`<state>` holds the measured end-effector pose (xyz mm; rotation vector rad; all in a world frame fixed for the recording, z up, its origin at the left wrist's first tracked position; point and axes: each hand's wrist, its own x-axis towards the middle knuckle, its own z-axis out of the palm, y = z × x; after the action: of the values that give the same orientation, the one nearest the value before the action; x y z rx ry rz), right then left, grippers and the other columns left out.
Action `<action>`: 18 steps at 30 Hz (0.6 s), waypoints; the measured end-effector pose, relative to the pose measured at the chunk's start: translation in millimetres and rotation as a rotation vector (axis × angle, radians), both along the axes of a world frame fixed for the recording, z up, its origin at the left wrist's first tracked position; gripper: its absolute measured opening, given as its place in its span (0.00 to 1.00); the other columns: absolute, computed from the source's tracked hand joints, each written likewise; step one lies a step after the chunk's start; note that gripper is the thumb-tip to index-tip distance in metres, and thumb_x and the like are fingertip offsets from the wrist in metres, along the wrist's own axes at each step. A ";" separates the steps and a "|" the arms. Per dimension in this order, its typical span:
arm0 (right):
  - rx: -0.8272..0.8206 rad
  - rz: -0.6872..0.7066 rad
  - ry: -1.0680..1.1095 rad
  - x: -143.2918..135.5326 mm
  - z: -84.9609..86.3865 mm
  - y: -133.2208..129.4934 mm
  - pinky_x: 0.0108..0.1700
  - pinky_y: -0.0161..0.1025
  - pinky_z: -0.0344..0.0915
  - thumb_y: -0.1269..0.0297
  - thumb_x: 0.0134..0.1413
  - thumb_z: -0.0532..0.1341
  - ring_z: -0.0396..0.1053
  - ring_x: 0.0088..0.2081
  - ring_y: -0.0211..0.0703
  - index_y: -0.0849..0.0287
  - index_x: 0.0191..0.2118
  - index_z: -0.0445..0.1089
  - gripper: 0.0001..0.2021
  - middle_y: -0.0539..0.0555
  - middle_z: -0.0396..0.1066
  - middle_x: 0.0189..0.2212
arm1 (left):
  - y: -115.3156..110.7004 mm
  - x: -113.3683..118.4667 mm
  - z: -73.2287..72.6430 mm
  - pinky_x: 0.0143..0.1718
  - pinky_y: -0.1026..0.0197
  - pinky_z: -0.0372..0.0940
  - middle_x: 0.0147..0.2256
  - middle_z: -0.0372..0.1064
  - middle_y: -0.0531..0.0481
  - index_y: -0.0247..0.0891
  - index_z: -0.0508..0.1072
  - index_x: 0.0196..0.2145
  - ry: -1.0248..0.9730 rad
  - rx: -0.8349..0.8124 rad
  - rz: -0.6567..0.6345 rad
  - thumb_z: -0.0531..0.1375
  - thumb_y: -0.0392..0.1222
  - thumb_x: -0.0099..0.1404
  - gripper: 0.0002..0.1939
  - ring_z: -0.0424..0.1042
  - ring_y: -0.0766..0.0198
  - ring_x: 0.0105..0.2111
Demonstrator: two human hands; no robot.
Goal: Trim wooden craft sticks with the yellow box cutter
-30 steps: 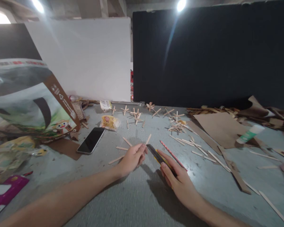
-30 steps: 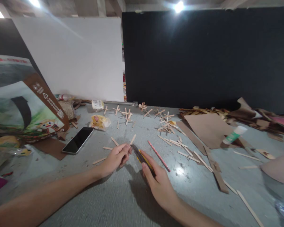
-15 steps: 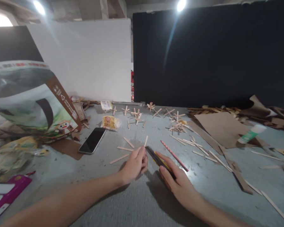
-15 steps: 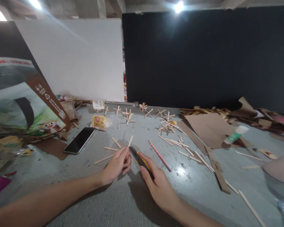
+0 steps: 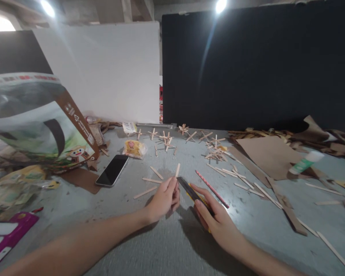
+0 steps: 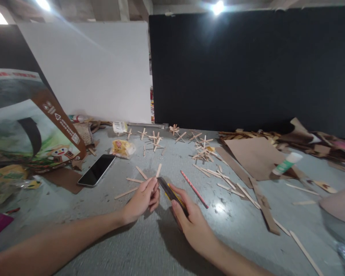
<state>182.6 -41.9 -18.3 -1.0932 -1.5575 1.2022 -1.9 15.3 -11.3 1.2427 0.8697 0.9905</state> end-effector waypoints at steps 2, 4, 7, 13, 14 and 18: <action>-0.068 0.023 0.042 -1.4 2.7 0.1 0.21 0.33 0.50 0.36 0.69 0.56 0.51 0.20 0.37 0.57 0.68 0.64 0.35 0.42 0.54 0.21 | 0.2 -0.8 0.4 0.14 0.66 0.49 0.13 0.49 0.65 0.45 0.56 0.30 0.004 -0.002 -0.007 0.52 0.73 0.67 0.28 0.50 0.70 0.11; -0.111 0.035 0.088 -2.6 6.0 0.7 0.21 0.33 0.48 0.34 0.67 0.57 0.50 0.20 0.36 0.59 0.68 0.64 0.37 0.41 0.52 0.20 | 0.0 -1.6 1.5 0.15 0.66 0.48 0.14 0.50 0.66 0.45 0.56 0.30 0.003 -0.006 -0.008 0.52 0.72 0.68 0.28 0.50 0.70 0.11; -0.135 0.039 0.120 -2.7 9.2 3.0 0.21 0.33 0.48 0.33 0.65 0.57 0.50 0.19 0.35 0.61 0.66 0.65 0.38 0.41 0.53 0.19 | -0.3 -2.8 3.0 0.15 0.66 0.48 0.14 0.50 0.65 0.45 0.56 0.30 0.003 -0.002 -0.009 0.52 0.70 0.69 0.26 0.50 0.70 0.11; -0.162 0.054 0.169 -0.1 8.2 9.1 0.22 0.32 0.47 0.34 0.65 0.59 0.50 0.18 0.32 0.61 0.66 0.65 0.38 0.41 0.56 0.21 | 1.1 -3.2 1.9 0.15 0.66 0.47 0.14 0.50 0.66 0.45 0.55 0.31 0.027 0.001 -0.006 0.51 0.71 0.69 0.27 0.51 0.70 0.11; -0.167 0.058 0.173 0.0 8.5 9.7 0.22 0.32 0.47 0.34 0.65 0.59 0.50 0.18 0.32 0.62 0.66 0.65 0.38 0.41 0.56 0.21 | 1.2 -3.1 1.7 0.15 0.66 0.46 0.14 0.50 0.66 0.45 0.55 0.31 0.030 0.001 -0.006 0.50 0.72 0.69 0.27 0.51 0.70 0.11; -0.193 0.053 0.173 -0.5 11.6 10.0 0.22 0.33 0.47 0.33 0.64 0.60 0.50 0.19 0.34 0.61 0.65 0.66 0.39 0.41 0.56 0.20 | 1.0 -2.7 2.1 0.16 0.66 0.46 0.14 0.50 0.66 0.45 0.56 0.31 0.026 -0.002 -0.002 0.50 0.71 0.70 0.26 0.51 0.70 0.11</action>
<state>182.1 -31.9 -6.7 -1.0443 -1.3676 1.4673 -4.6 16.3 -9.2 1.2569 0.8889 0.9733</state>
